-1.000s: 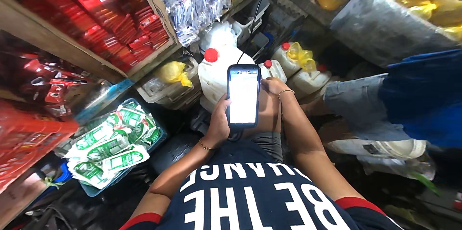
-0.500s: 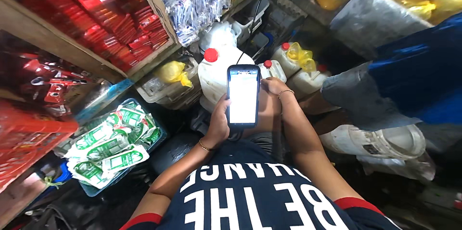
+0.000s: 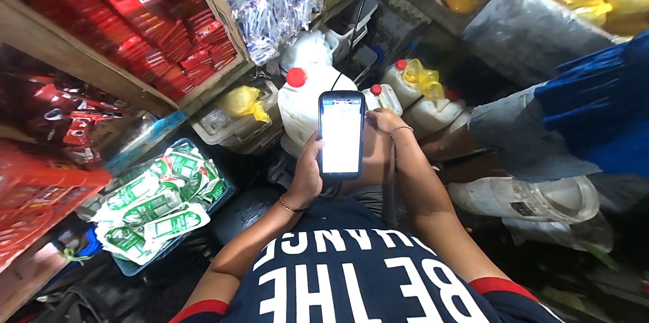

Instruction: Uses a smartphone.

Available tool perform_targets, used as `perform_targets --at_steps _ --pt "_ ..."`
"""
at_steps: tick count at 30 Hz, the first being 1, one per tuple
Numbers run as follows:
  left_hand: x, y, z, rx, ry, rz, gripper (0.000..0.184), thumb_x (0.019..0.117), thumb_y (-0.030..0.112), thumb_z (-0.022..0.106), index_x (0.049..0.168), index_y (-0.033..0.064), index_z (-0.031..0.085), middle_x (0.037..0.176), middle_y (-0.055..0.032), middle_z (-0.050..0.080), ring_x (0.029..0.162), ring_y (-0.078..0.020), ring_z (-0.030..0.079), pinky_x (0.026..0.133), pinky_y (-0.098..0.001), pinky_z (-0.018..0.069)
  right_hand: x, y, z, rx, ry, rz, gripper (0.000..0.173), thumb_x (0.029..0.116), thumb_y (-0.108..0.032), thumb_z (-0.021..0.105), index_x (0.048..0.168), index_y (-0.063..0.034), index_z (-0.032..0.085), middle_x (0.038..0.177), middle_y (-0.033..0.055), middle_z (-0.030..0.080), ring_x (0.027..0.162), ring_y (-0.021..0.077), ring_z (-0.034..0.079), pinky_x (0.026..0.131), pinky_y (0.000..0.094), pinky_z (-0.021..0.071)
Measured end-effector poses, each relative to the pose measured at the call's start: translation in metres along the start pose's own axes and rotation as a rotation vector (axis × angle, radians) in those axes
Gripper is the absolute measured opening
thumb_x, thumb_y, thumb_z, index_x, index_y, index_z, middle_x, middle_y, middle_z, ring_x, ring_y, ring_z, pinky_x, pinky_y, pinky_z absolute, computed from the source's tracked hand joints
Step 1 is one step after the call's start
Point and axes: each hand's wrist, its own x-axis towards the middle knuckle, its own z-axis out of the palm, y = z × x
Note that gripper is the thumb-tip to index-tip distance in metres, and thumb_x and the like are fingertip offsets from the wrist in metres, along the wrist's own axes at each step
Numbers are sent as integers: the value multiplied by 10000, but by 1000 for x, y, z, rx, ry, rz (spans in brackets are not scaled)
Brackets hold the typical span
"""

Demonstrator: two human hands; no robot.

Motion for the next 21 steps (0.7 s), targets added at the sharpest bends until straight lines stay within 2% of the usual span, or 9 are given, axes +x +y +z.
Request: perform_targets --at_steps 3,15,19,21 --pt "1 -2 -1 3 2 1 457 1058 241 364 1458 76 511 1389 -85 580 1259 -151 554 1064 -375 457 -1 -1 -1 6 -1 11 611 1083 -504 343 1282 -23 662 1349 256 605 1331 426 515 1089 674 352" --pt "1 -1 -1 2 -3 24 421 1055 247 365 1396 96 561 1290 -58 626 1185 -135 586 1025 -365 477 -4 -3 -1 9 3 25 598 1083 -501 339 1305 -46 658 1372 245 596 1347 419 503 1098 674 345" --pt "0 0 -1 -18 -10 35 405 1051 223 350 1363 99 577 1226 -50 652 1126 -125 618 986 -348 509 -5 -3 -1 0 4 29 599 1083 -503 335 1307 -50 658 1378 239 595 1353 415 500 1104 673 338" --pt "1 0 -1 -16 -6 39 403 1057 222 353 1368 97 576 1237 -51 648 1139 -127 612 994 -351 502 -5 -4 -1 -1 3 31 601 1083 -502 336 1310 -46 656 1380 240 594 1357 413 496 1106 671 335"
